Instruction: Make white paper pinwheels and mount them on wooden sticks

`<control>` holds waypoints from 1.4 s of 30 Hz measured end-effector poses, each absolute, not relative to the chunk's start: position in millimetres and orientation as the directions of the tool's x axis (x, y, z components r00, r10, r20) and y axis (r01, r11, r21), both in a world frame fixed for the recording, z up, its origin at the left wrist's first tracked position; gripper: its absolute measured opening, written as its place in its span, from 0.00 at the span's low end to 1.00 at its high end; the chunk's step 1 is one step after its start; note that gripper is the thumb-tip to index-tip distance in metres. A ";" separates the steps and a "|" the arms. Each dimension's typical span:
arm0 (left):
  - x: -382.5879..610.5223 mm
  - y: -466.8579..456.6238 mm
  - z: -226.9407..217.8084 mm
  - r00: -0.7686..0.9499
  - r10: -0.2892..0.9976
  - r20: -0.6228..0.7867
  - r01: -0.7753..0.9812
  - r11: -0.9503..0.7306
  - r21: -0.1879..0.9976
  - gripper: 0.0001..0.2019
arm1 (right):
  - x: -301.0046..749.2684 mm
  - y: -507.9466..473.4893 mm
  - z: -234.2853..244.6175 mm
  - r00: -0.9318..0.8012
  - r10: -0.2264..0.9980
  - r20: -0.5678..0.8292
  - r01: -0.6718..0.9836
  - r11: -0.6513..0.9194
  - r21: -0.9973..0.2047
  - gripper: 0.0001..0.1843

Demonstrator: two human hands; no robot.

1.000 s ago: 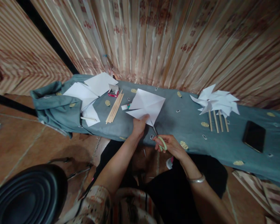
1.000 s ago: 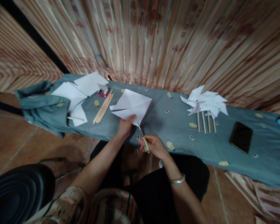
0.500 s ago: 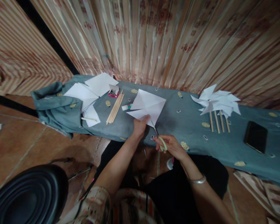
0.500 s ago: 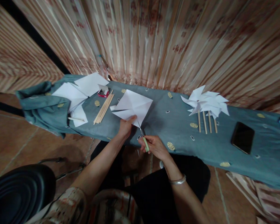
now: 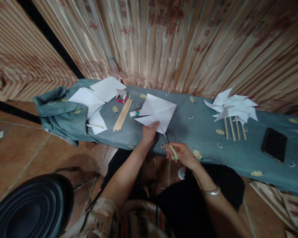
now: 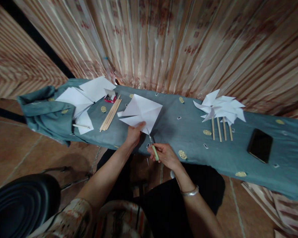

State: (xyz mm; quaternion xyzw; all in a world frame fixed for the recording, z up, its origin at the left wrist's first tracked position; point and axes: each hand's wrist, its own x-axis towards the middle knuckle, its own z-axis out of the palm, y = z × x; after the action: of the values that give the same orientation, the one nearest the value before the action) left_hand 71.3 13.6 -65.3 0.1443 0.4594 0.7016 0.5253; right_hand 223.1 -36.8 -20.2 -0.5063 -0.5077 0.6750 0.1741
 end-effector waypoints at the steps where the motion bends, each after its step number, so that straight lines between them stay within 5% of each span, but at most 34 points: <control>1: 71.3 13.7 -65.1 -0.409 0.868 -0.281 -0.604 -0.027 0.797 0.19 | 222.8 -36.7 -19.8 -0.425 0.748 -0.510 0.281 -0.427 -0.860 0.24; 15: 67.6 10.5 -56.2 -0.383 0.868 -0.317 -0.672 -0.026 0.740 0.16 | 224.9 -37.8 -22.7 -0.420 0.760 -0.496 0.271 -0.416 -0.868 0.25; 42: 66.7 6.5 -64.7 -0.281 0.931 -0.234 -0.544 0.046 0.838 0.13 | 224.7 -37.1 -20.7 -0.386 0.792 -0.473 0.291 -0.382 -0.877 0.27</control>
State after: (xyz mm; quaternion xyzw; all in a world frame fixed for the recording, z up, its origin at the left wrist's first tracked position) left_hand 66.7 6.5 -64.7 0.2117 0.4566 0.6574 0.5608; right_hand 224.7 -37.1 -20.7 -0.5196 -0.5213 0.6488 0.1930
